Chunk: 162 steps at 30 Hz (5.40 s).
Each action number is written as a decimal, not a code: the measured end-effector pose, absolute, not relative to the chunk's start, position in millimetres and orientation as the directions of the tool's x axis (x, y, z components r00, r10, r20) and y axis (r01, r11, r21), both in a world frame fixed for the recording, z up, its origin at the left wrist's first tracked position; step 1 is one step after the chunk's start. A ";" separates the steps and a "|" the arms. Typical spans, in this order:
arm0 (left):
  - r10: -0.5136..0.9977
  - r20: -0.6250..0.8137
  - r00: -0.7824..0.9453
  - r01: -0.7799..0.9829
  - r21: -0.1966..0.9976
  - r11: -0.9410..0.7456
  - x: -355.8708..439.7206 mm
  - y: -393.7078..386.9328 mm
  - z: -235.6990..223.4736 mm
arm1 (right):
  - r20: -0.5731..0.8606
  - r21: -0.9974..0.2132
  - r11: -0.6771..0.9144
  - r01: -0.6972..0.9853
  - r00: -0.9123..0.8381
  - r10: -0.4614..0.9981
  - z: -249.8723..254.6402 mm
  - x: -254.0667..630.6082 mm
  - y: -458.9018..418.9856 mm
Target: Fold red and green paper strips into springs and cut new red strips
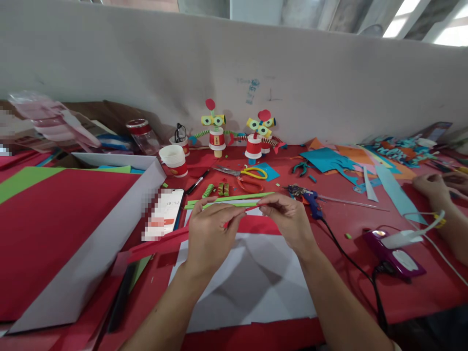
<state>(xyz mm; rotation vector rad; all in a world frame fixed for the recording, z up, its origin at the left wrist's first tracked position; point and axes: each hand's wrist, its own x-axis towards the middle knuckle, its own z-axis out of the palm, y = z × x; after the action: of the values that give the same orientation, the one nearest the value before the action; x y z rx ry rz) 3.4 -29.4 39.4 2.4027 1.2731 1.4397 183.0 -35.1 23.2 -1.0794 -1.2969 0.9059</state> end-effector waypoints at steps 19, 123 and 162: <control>0.712 0.593 0.375 0.629 0.402 -0.666 3.6 -28.5 39.4 | 0.581 -0.668 0.551 0.501 -0.113 0.806 29.3 178.9 -39.3; 0.823 0.347 -0.450 -0.185 0.865 -0.466 -59.4 23.8 36.7 | 0.454 -0.647 0.405 0.646 -0.101 0.885 35.9 206.5 -35.4; 0.967 -0.249 0.050 -0.722 0.660 0.207 -19.5 13.5 23.4 | 0.167 -0.757 0.176 0.629 -0.074 0.983 29.9 177.9 -42.9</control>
<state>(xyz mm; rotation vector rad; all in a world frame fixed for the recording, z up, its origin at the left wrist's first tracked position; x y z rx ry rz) -19.5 13.5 23.4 0.4075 0.7464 1.3411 177.9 -42.9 29.9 -1.5273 -1.7829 0.6716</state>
